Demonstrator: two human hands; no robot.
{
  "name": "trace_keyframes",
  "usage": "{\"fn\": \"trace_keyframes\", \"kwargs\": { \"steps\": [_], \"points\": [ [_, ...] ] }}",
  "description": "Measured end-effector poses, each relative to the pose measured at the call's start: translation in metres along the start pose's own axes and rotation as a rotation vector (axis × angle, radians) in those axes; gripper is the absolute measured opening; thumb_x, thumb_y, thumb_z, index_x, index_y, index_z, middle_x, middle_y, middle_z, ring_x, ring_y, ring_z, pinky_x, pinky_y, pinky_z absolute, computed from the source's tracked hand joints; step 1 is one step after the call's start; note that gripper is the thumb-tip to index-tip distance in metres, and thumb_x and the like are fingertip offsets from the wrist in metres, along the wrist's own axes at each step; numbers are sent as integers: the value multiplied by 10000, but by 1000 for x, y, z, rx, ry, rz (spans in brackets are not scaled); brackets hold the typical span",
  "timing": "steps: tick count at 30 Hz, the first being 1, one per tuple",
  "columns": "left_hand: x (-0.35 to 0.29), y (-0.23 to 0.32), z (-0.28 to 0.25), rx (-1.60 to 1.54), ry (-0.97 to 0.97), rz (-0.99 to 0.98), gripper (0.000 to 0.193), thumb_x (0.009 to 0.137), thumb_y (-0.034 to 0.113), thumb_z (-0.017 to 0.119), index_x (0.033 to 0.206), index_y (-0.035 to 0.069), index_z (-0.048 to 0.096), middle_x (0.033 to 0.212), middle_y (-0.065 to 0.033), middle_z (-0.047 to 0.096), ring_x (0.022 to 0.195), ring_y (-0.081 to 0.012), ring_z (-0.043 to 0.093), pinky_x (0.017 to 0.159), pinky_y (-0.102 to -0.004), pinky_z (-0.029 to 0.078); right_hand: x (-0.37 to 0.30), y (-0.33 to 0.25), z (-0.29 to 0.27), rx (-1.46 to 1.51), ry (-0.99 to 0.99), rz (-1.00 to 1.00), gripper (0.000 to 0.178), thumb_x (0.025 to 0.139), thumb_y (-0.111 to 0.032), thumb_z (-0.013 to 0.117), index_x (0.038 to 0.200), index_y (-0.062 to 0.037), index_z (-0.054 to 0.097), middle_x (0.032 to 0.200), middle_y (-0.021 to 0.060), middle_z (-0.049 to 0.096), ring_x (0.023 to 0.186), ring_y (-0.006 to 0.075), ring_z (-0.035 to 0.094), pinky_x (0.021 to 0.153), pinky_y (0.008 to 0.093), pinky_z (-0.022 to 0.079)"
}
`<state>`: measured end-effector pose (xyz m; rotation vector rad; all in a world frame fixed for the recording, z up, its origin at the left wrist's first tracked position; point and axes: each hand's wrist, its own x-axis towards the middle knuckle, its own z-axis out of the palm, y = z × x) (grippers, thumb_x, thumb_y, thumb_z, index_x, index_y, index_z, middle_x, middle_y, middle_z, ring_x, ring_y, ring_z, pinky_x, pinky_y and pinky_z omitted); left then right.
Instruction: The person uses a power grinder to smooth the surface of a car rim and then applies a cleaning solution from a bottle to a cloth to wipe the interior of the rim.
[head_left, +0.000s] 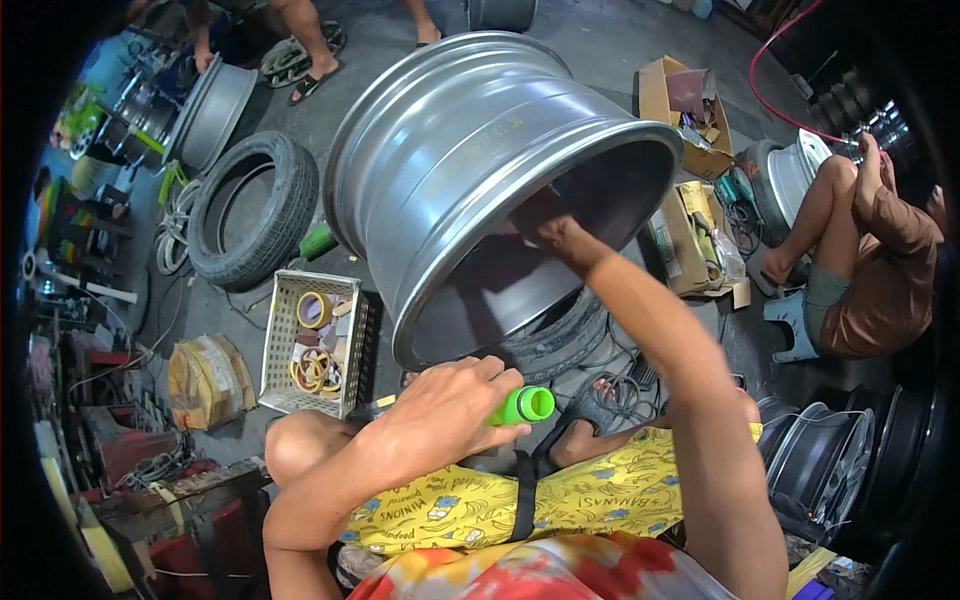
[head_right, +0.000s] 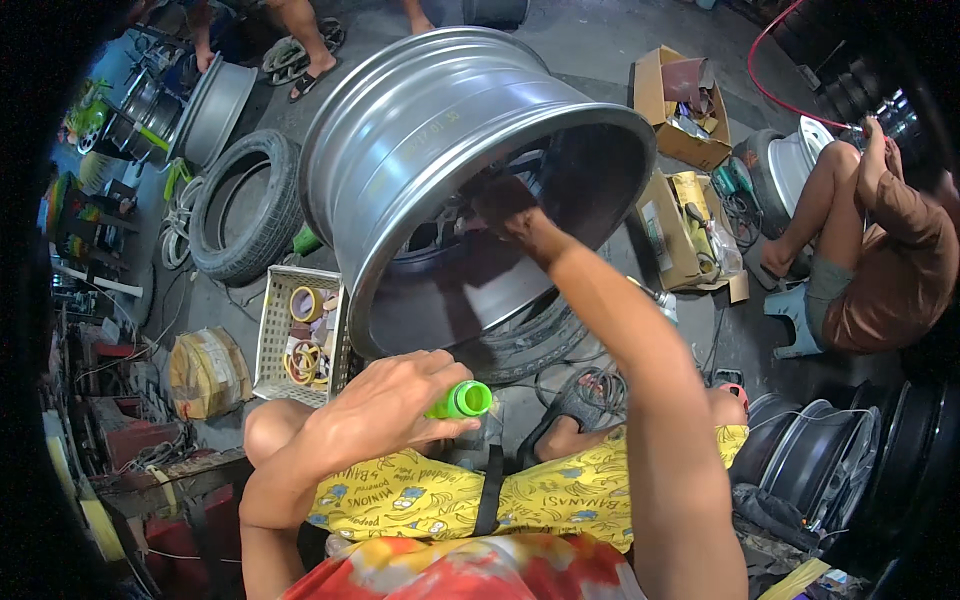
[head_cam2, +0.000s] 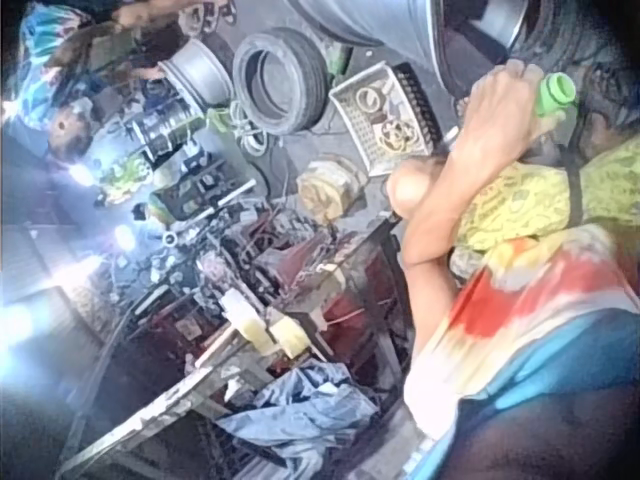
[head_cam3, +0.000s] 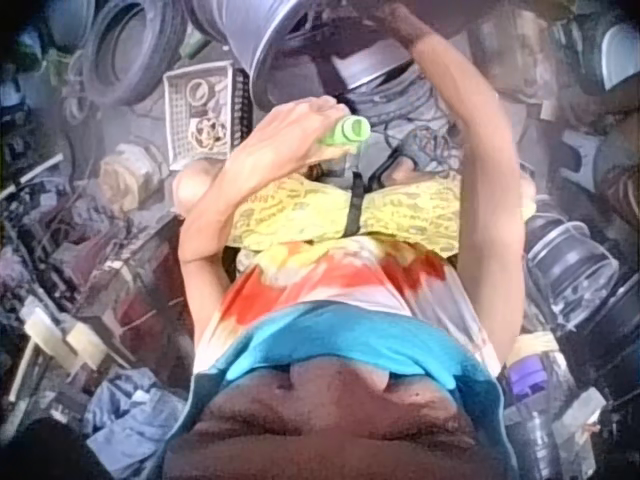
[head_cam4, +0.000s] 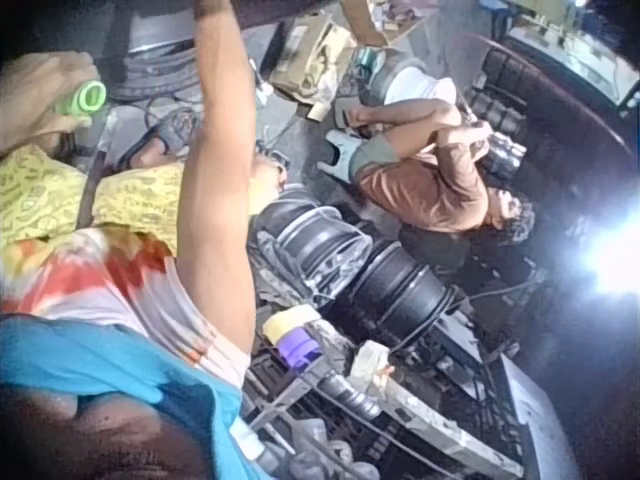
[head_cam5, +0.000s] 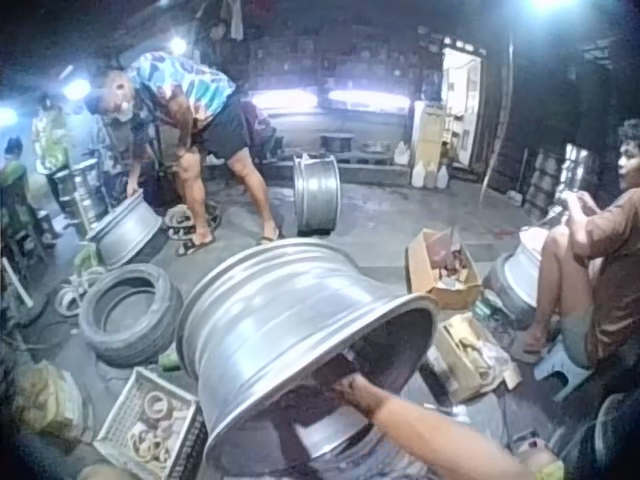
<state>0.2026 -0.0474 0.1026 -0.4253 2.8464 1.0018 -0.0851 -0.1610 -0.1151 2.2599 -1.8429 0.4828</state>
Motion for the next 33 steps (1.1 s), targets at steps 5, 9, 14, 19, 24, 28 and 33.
{"fn": "trace_keyframes", "kwargs": {
  "steps": [5,9,14,19,24,28,33],
  "points": [
    [-3,2,-3,7,9,-6,364,907,320,764,1047,21,609,967,-163,610,956,-384,670,808,-495,549,-11,-1,-23,-153,-97,-34,267,937,-136,582,1148,-115,744,1207,137,723,1067,319,722,920,455,591],
    [-13,-1,-6,14,-2,-52,359,902,314,769,1046,26,608,988,-158,605,980,-377,667,826,-495,544,-12,-27,25,72,34,77,241,934,-143,600,1135,-100,726,1201,157,710,1140,326,688,911,461,581],
    [-1,8,-8,27,-27,-34,370,890,308,779,1050,24,604,1014,-159,601,1015,-380,661,845,-492,544,-29,-60,108,400,529,382,478,890,-320,633,1285,-55,671,1259,243,670,1105,457,648,929,521,537],
    [-16,5,-11,-41,-44,-73,362,892,293,774,1062,27,597,1029,-162,602,1032,-385,659,860,-497,541,-56,-56,29,239,-27,160,552,805,-227,696,1345,-118,669,1282,162,695,948,335,728,806,478,586],
    [-7,8,-7,-7,-47,-57,357,881,277,778,1090,46,603,1031,-152,605,1012,-384,654,855,-494,537,-63,40,-4,-173,34,-189,605,887,-151,578,1491,-194,573,1526,57,562,1276,268,626,949,365,575],
    [-6,6,-9,-5,-43,-56,372,867,269,784,1121,60,609,1026,-143,604,1003,-384,650,853,-489,534,-77,3,31,-18,-126,136,623,870,-157,639,1488,-177,565,1482,114,586,1237,318,642,906,406,585],
    [-9,7,-9,11,-47,-54,382,868,271,784,1135,59,612,1038,-146,608,1005,-386,649,856,-485,535,-38,-133,79,779,392,606,488,805,-132,625,1279,-22,666,1252,346,634,1122,521,626,953,540,523]
  ]
}}
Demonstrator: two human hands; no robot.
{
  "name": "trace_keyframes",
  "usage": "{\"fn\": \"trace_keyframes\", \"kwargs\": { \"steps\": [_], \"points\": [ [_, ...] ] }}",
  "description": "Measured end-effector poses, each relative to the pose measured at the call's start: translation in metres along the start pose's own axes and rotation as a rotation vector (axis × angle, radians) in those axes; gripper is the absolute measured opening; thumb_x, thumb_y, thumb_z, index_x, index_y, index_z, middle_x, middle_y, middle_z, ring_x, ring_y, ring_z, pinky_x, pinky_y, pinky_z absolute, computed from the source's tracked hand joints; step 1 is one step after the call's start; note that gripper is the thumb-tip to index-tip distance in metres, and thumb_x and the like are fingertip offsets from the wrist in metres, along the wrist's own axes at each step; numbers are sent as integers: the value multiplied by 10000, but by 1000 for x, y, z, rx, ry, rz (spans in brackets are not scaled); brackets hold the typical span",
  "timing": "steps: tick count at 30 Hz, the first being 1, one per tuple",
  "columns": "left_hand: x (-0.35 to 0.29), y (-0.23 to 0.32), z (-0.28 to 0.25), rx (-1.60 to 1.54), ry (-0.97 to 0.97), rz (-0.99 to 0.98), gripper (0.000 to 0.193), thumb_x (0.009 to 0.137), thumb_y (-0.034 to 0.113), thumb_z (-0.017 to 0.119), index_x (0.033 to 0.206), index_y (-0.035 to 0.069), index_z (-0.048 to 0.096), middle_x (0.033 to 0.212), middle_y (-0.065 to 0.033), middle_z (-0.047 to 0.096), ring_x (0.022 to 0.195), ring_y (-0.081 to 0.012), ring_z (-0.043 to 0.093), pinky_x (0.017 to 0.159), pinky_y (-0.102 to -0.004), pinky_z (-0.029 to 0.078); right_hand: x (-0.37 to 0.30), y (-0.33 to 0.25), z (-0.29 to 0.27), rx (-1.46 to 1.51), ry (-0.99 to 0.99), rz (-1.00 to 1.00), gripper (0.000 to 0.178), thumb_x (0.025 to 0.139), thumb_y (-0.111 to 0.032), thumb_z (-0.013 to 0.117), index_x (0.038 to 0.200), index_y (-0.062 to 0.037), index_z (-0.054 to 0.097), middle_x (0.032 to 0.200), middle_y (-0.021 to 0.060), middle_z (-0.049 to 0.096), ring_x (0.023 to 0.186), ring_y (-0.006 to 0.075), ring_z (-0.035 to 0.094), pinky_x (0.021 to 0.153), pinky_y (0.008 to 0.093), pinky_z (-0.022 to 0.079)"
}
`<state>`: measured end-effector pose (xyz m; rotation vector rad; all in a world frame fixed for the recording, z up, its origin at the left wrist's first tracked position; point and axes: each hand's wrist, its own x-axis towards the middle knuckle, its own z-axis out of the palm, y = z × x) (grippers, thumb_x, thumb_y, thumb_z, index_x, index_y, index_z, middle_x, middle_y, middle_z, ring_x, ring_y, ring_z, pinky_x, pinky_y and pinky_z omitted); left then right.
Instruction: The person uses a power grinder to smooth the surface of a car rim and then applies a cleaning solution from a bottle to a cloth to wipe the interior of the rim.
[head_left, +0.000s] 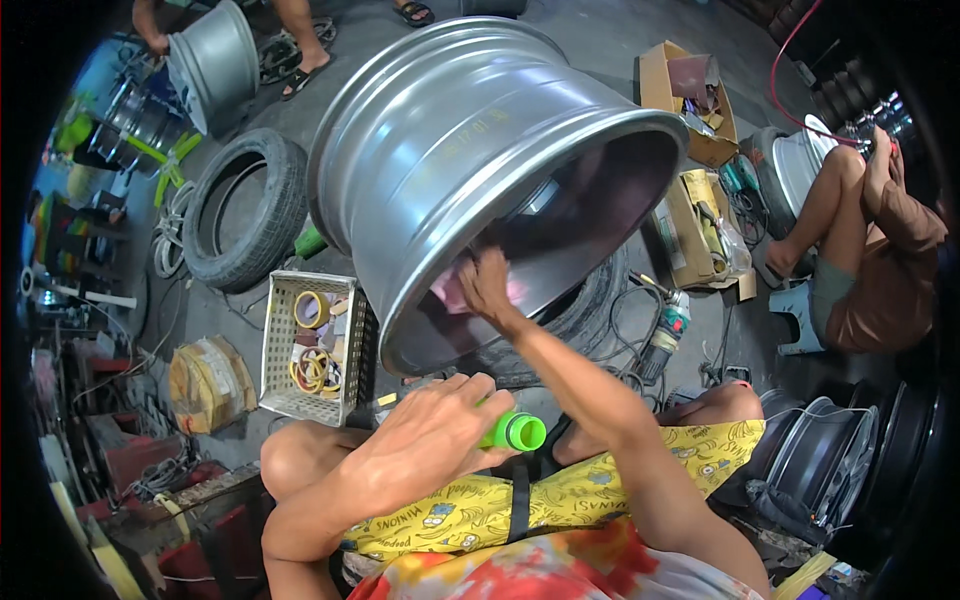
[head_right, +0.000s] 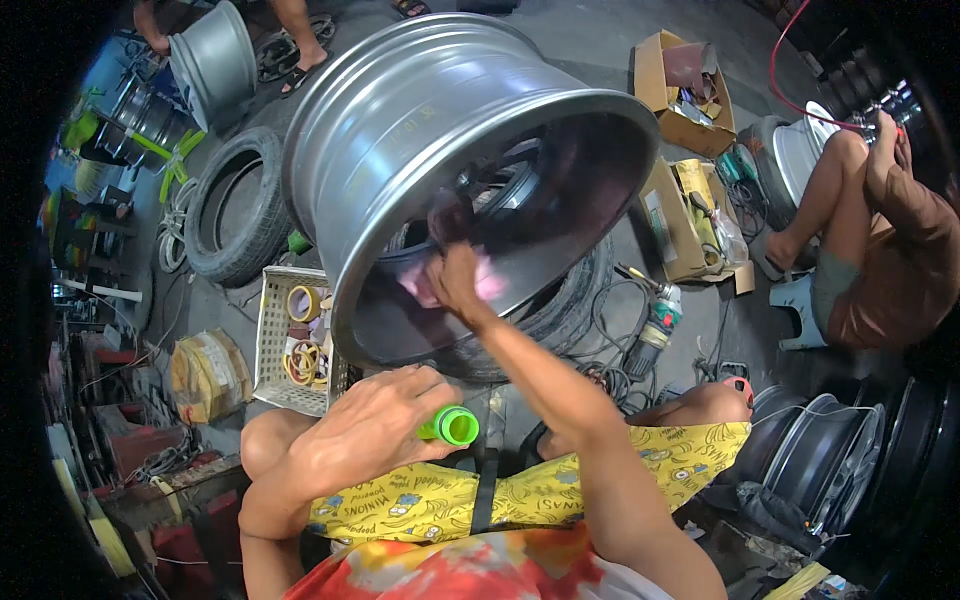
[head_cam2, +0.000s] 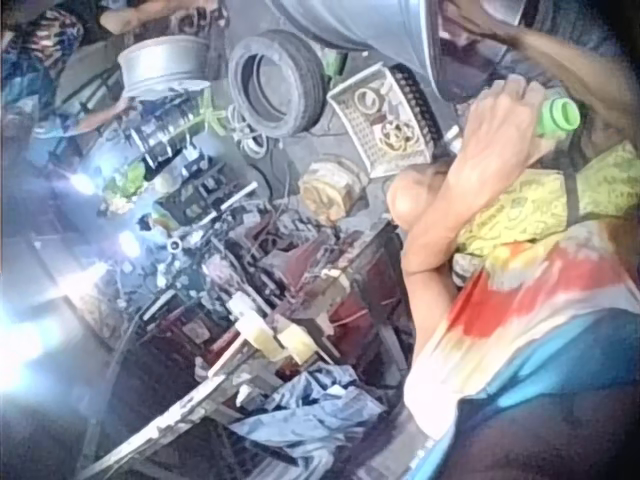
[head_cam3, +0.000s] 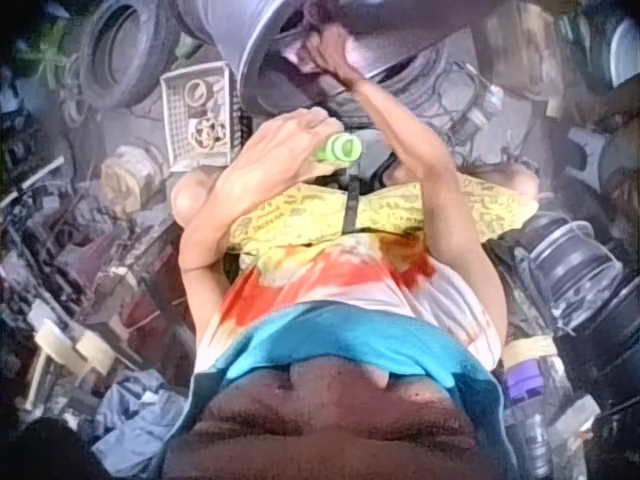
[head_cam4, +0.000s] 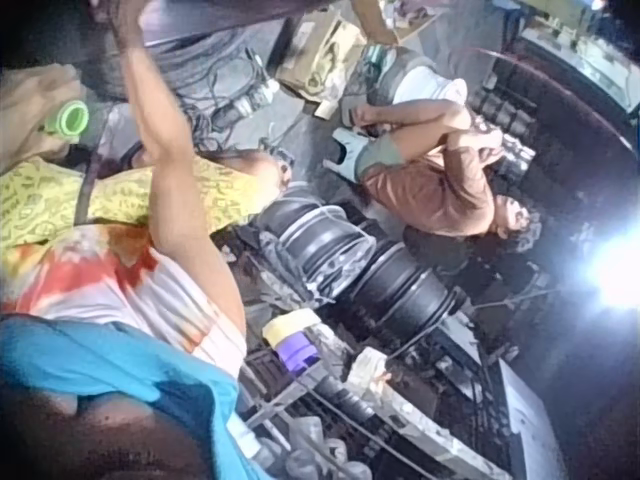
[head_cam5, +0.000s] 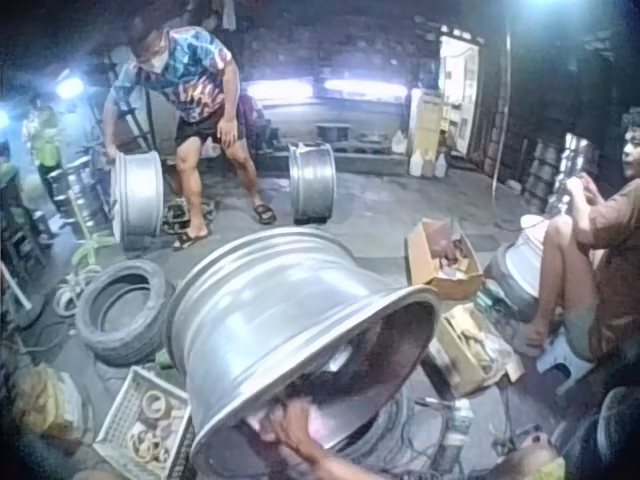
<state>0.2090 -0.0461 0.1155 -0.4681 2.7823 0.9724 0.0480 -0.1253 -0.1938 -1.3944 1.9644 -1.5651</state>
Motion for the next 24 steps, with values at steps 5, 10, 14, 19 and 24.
{"fn": "trace_keyframes", "kwargs": {
  "steps": [5,10,14,19,24],
  "points": [
    [20,9,1,-14,7,88,375,870,277,788,1121,56,618,1025,-146,616,991,-387,651,841,-485,538,11,111,-46,-523,-145,-199,488,868,-198,645,1342,-80,647,1228,258,680,802,440,715,712,515,593],
    [6,1,3,-22,63,34,359,864,289,797,1081,53,636,979,-139,632,955,-387,656,820,-488,541,109,9,-146,-654,-230,-883,388,917,-137,608,1295,-113,690,1250,138,696,1050,330,696,850,463,596],
    [-1,0,2,-17,74,23,355,861,286,799,1072,53,635,977,-140,632,951,-385,653,817,-488,538,98,-26,-106,-862,-516,-343,409,937,-145,589,1339,-82,620,1357,168,631,1178,335,670,961,451,571],
    [4,5,4,-21,80,50,352,867,284,796,1076,48,640,983,-144,637,956,-383,651,815,-488,533,98,10,-34,-439,-304,-63,407,965,-296,580,1256,-29,680,1246,254,680,1125,389,684,949,490,564],
    [10,9,-2,-26,-43,29,366,901,322,769,1069,34,620,1012,-158,631,987,-390,656,828,-494,537,93,4,-38,-361,-319,26,407,967,-223,576,1326,-33,534,1217,270,670,1055,467,681,861,547,559]
  ]
}}
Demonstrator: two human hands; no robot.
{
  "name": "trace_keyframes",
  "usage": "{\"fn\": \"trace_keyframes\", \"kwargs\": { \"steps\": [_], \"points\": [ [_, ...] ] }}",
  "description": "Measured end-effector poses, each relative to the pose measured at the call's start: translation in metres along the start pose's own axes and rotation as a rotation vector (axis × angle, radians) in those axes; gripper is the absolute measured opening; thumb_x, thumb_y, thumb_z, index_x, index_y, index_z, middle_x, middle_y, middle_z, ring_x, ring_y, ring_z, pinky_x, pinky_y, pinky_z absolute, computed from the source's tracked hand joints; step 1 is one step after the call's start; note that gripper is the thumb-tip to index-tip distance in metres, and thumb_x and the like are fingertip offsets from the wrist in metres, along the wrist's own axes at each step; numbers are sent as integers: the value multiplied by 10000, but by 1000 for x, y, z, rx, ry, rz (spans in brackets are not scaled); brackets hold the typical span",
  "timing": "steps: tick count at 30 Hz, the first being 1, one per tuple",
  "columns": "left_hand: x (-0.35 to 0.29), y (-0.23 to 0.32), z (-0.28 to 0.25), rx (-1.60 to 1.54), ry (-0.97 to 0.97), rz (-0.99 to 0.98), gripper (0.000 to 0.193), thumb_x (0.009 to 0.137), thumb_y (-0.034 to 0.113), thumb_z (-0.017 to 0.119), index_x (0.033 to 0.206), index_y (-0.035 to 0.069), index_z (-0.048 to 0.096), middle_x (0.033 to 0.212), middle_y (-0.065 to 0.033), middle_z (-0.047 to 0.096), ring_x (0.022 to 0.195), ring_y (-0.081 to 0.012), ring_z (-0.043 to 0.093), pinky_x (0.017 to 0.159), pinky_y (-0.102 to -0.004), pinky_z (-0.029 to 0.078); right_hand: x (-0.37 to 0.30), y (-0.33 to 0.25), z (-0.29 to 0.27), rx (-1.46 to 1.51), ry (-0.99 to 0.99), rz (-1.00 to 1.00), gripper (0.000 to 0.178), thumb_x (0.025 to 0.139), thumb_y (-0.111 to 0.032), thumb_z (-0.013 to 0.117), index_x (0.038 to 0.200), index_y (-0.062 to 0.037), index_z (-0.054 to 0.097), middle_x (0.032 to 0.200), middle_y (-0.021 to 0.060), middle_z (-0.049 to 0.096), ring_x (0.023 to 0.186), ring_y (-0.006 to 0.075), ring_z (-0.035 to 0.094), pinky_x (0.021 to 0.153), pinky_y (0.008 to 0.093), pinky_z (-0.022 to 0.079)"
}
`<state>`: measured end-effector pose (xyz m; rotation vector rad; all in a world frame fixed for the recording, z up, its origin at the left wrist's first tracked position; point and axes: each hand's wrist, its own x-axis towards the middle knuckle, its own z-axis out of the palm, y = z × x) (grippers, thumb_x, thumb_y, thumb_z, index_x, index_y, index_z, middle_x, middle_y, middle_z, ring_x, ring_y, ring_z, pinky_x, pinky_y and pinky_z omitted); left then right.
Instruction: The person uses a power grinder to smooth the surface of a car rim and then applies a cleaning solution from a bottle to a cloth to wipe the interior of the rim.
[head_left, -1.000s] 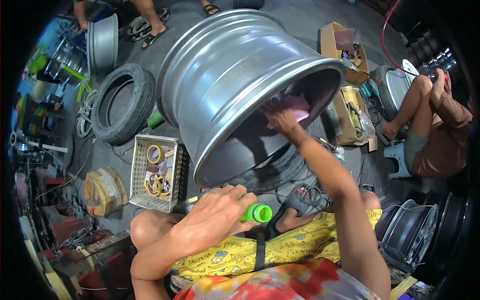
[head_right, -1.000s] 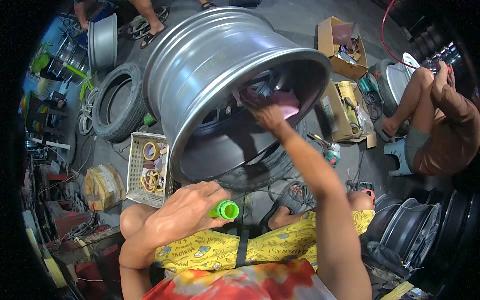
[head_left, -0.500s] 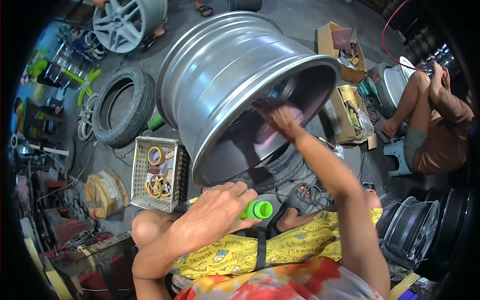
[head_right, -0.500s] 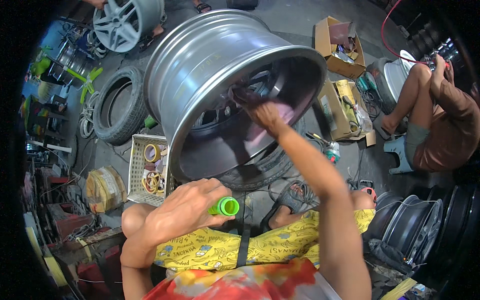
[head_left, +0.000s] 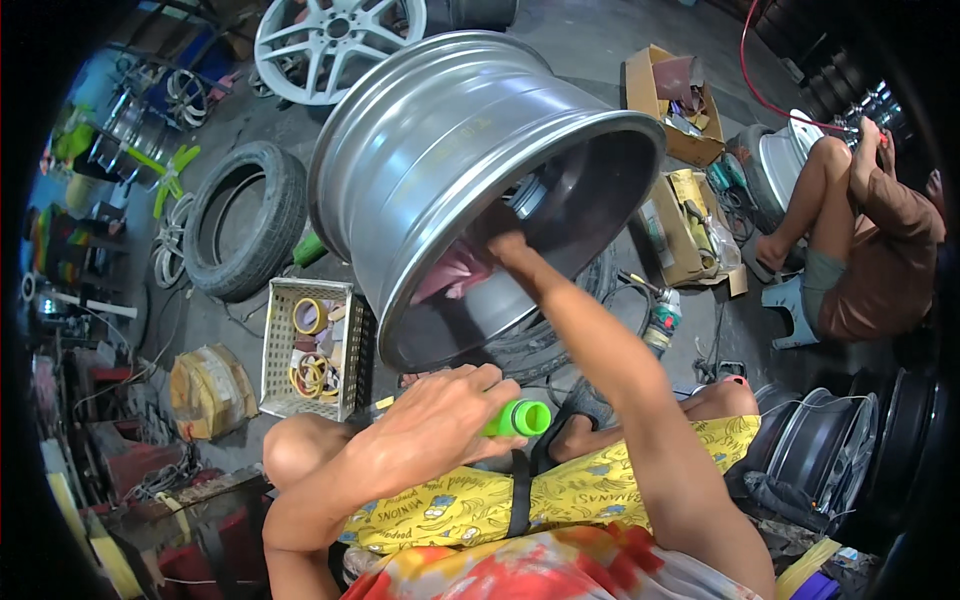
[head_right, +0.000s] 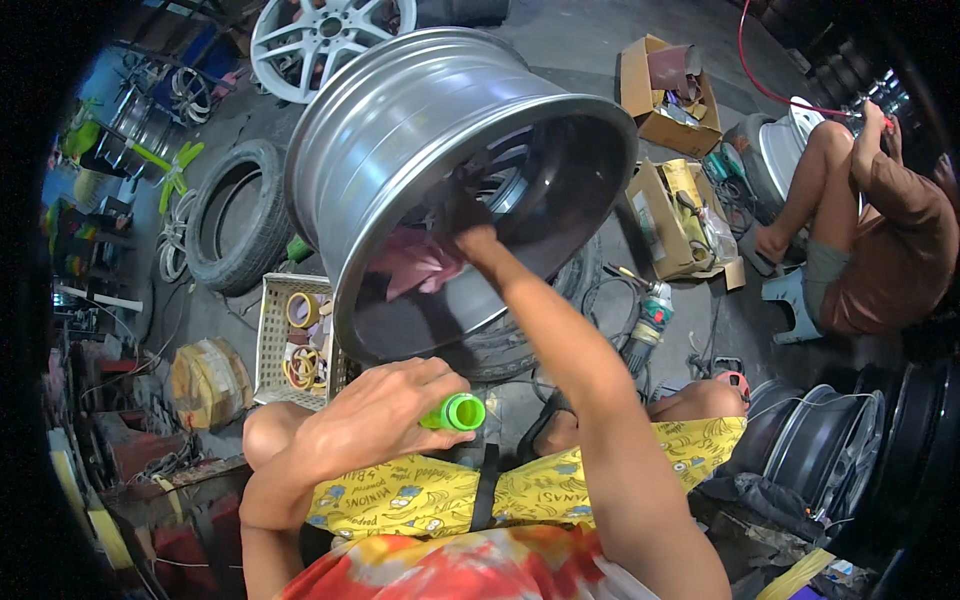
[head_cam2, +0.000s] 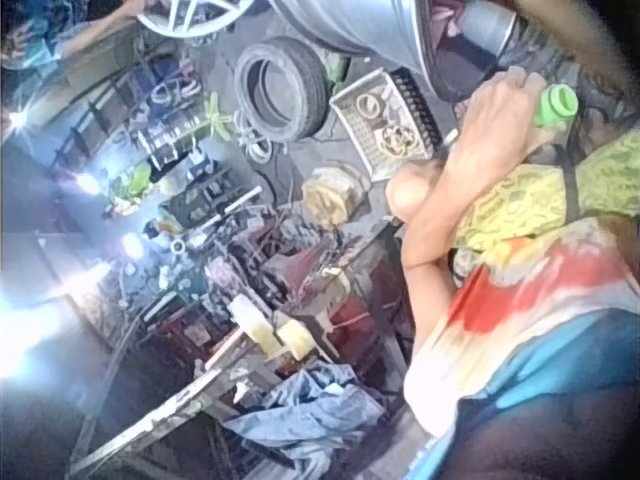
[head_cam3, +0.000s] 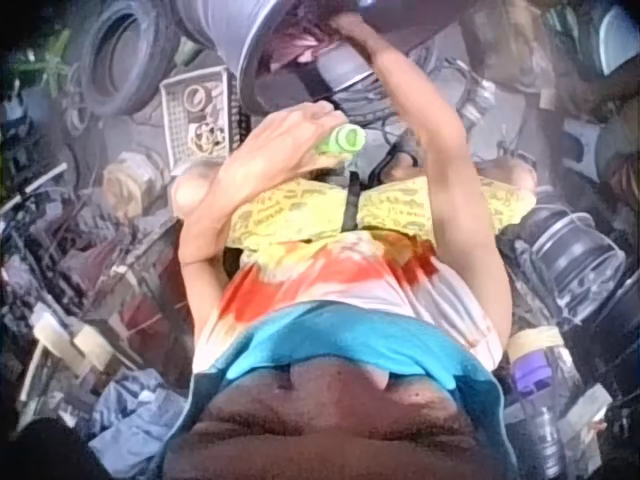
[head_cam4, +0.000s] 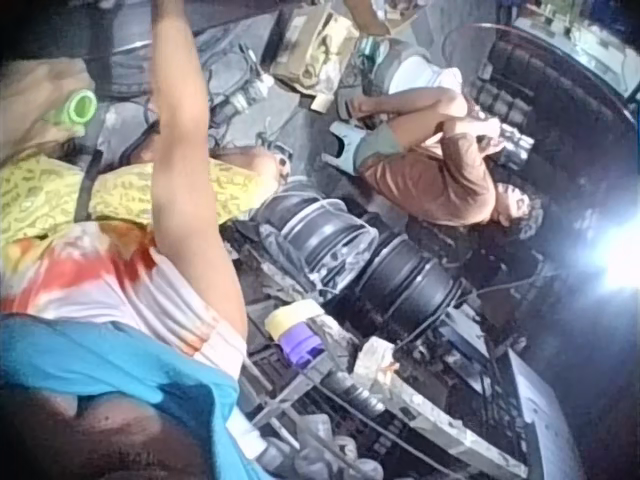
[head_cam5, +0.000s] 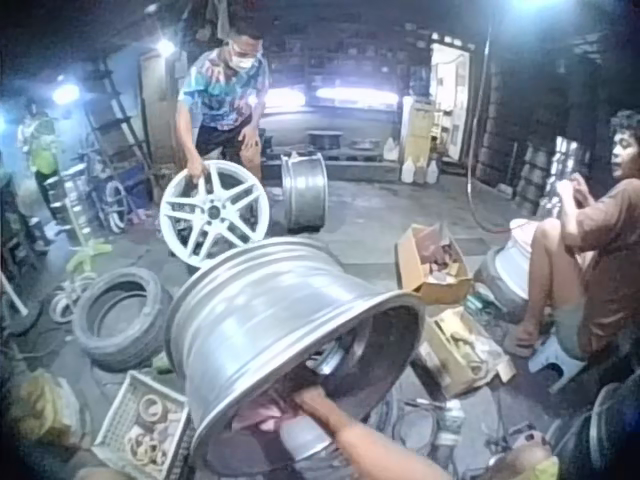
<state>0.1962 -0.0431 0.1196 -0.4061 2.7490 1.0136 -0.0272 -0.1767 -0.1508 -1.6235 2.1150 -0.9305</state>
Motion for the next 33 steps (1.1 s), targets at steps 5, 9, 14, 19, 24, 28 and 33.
{"fn": "trace_keyframes", "kwargs": {
  "steps": [5,9,14,19,24,28,33],
  "points": [
    [15,5,0,-30,-43,36,382,923,353,746,1059,26,603,1023,-170,619,1009,-401,657,848,-506,539,28,45,-63,-422,58,-556,326,944,-169,598,1254,-68,588,1144,242,691,1062,411,700,835,478,579],
    [-8,-6,-1,-10,78,-6,383,903,343,766,1070,30,622,999,-157,628,985,-395,652,838,-498,535,0,38,-53,-435,63,-583,298,932,-139,601,1218,-57,600,1127,231,695,1033,413,704,814,481,581],
    [-12,-11,3,-1,96,-4,383,880,329,789,1077,37,639,980,-147,635,953,-389,648,817,-487,531,-16,38,3,-358,-60,-228,271,920,-110,605,1183,-45,611,1110,220,698,1005,414,709,792,484,583],
    [-7,-5,3,0,57,21,413,899,350,764,1113,34,608,1007,-159,613,1003,-389,660,845,-500,542,-21,8,36,552,357,-77,336,947,-189,624,1233,-17,665,1191,215,700,1136,341,688,943,456,554],
    [-4,-6,3,7,61,12,381,909,339,759,1067,28,608,990,-163,615,970,-405,662,824,-515,542,-9,28,-60,-475,56,-543,291,968,-120,573,1243,-51,640,1256,208,685,1190,342,674,954,475,554],
    [9,3,3,-21,90,76,352,915,321,759,1021,23,606,983,-166,624,962,-415,662,825,-519,538,12,40,-67,-550,-13,-376,340,965,-160,572,1289,-111,663,1246,206,686,1114,372,700,933,479,571],
    [-6,-9,2,-60,57,28,398,893,351,776,1084,31,636,983,-156,637,952,-402,648,815,-497,529,-3,-9,-58,-113,337,-662,289,948,-126,561,1196,-56,693,1216,195,699,1111,348,693,935,434,570]
  ]
}}
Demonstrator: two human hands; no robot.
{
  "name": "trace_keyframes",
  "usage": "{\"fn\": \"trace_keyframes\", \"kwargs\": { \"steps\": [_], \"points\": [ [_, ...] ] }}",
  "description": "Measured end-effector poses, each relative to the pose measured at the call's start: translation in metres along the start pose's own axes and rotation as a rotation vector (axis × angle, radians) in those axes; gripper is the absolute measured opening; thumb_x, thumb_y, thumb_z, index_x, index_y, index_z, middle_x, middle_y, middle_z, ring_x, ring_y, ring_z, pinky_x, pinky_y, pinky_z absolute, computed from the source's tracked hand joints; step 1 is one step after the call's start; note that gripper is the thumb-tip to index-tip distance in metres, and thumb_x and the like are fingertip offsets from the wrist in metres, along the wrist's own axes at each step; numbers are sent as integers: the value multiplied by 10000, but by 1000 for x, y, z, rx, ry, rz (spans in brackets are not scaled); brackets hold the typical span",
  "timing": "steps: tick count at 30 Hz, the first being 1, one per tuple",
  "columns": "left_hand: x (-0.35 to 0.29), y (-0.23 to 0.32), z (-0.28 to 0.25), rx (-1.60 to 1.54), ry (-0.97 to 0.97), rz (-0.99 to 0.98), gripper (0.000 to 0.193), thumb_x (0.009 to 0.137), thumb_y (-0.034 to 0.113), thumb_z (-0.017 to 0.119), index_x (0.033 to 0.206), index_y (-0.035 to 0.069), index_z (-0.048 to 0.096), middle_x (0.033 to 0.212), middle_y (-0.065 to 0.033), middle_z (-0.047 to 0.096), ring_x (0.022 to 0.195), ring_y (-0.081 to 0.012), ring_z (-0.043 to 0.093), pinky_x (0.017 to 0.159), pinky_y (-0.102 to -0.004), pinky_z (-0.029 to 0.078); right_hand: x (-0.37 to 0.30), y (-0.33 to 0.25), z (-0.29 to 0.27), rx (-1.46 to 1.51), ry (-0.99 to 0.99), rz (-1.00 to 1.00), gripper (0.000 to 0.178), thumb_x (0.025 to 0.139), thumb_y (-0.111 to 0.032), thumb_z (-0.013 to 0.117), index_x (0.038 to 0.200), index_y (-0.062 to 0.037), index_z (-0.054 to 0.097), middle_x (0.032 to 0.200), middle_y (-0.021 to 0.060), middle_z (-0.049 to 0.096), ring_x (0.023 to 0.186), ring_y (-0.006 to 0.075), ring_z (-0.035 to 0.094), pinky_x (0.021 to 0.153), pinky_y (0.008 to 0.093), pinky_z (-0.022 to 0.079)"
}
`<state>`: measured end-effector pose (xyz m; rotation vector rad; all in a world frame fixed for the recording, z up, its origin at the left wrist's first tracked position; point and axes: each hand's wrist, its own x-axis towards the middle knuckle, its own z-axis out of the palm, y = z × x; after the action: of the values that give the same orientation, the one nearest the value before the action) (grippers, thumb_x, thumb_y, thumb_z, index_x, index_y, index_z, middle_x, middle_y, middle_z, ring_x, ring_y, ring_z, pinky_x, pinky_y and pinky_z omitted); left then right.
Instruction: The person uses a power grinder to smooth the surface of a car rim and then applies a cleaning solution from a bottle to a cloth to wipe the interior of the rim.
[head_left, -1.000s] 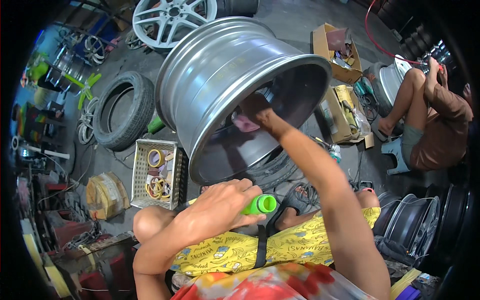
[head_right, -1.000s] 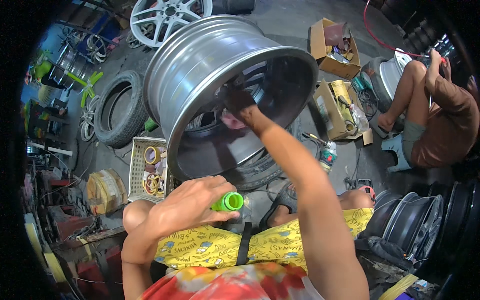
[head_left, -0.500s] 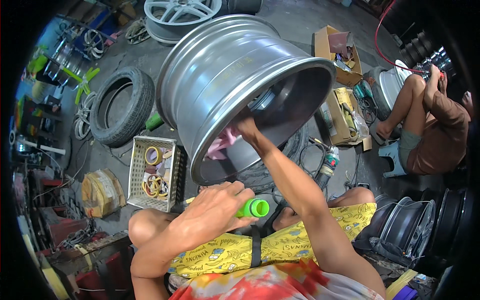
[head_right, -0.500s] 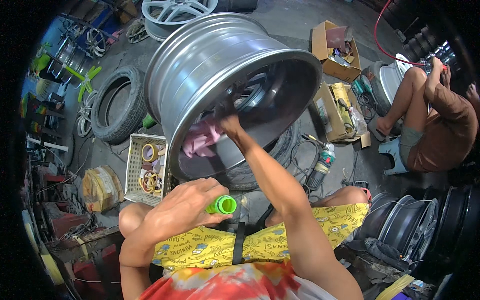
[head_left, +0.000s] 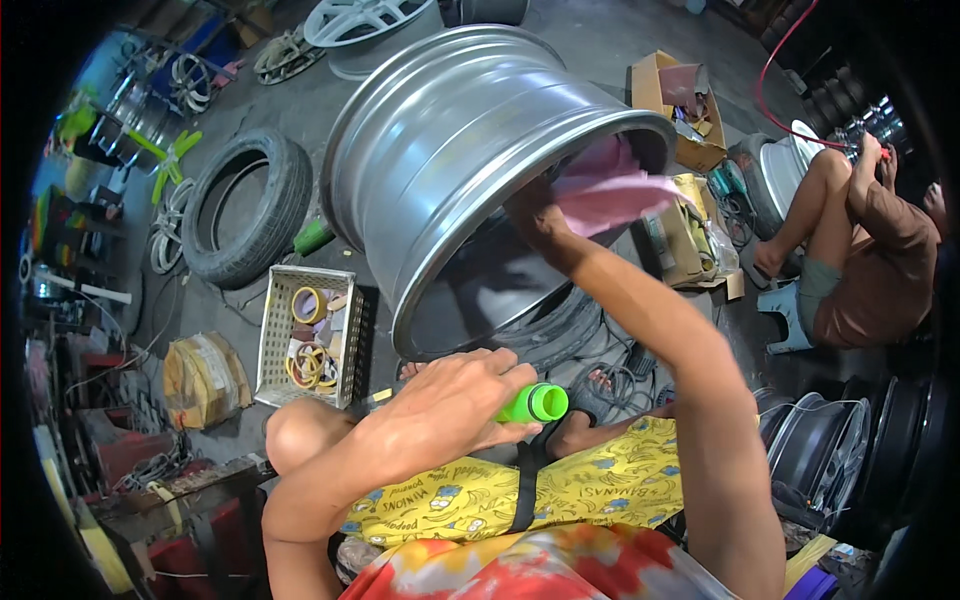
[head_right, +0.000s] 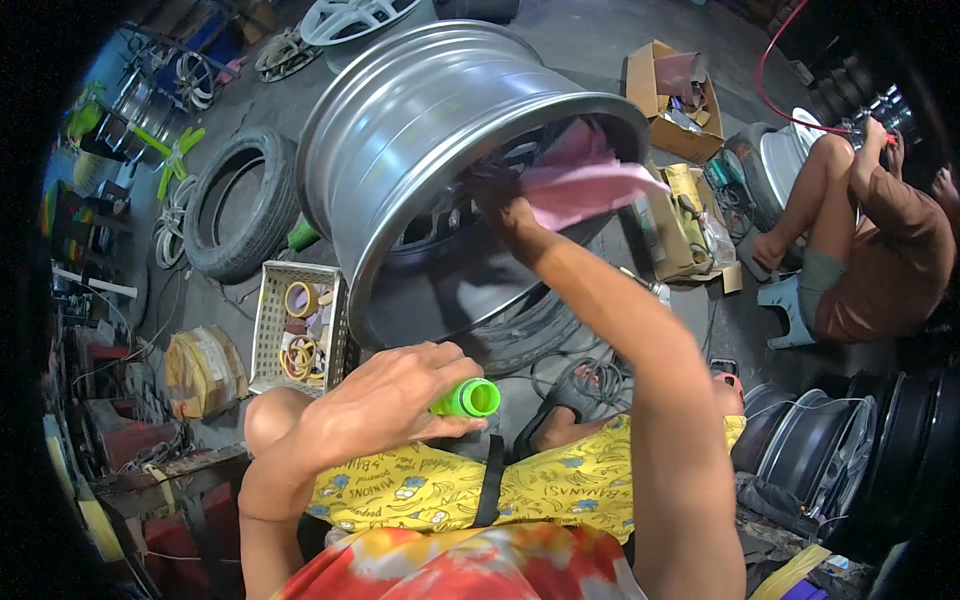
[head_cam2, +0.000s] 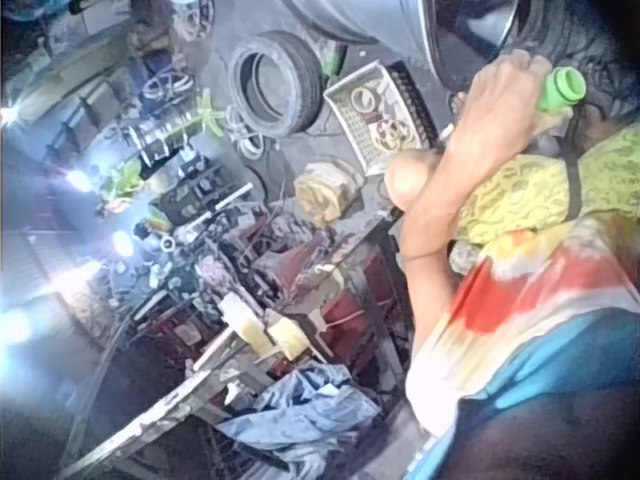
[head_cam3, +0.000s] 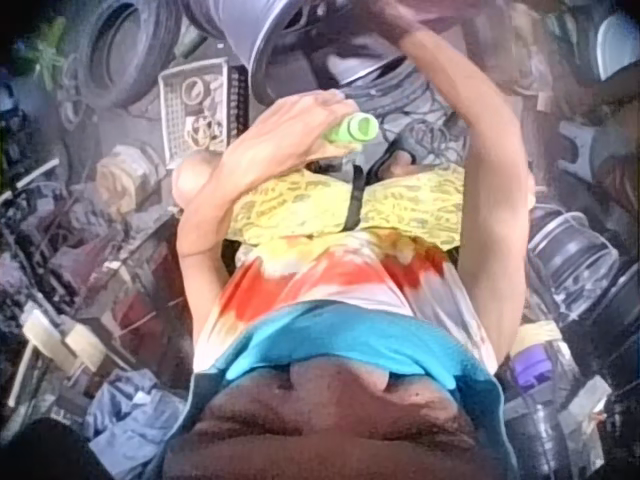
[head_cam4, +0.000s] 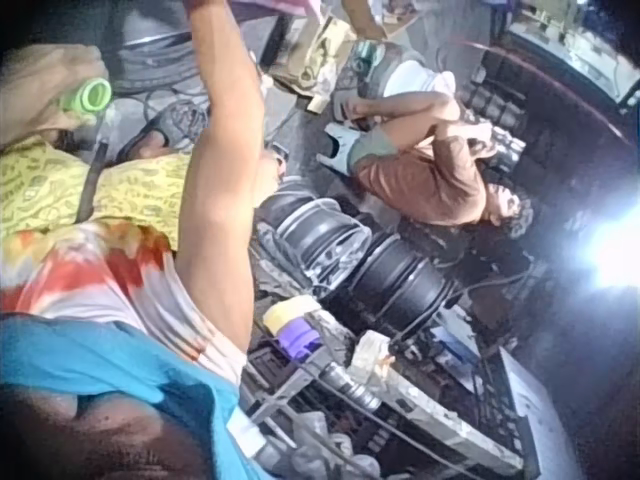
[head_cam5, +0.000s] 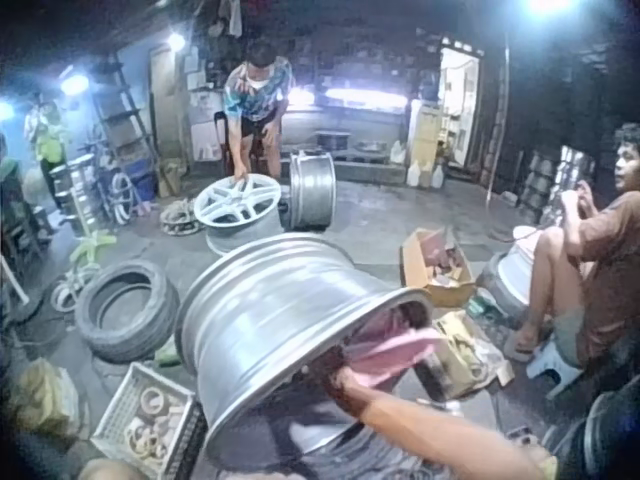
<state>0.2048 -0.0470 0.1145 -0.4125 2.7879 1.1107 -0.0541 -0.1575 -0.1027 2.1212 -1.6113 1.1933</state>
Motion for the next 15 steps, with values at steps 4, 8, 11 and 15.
{"fn": "trace_keyframes", "kwargs": {
  "steps": [4,8,11,15],
  "points": [
    [-5,-1,-9,-18,23,-8,410,893,355,778,1102,33,635,983,-155,638,947,-400,652,820,-494,530,-24,6,5,-275,-378,165,290,917,-114,584,1178,-49,692,1169,217,701,1074,385,694,873,488,586],
    [-13,-6,-11,-4,48,-31,363,899,320,770,1020,21,603,971,-166,615,968,-406,659,819,-504,542,-39,24,51,-130,-220,326,276,952,-201,590,1161,-47,684,1133,233,700,1020,426,682,862,534,568],
    [-9,-2,-10,-18,-6,-18,359,896,307,772,1031,23,600,988,-163,614,978,-401,660,825,-503,542,-50,45,60,-97,37,-22,309,990,-257,576,1183,-38,678,1121,235,695,958,445,672,846,547,553],
    [-27,-9,-5,-11,44,-41,381,889,319,783,1106,49,624,988,-145,621,951,-395,650,814,-494,527,-39,-42,-13,955,-301,1213,343,970,-245,600,1217,-30,701,961,174,727,795,425,667,777,470,560]
  ]
}}
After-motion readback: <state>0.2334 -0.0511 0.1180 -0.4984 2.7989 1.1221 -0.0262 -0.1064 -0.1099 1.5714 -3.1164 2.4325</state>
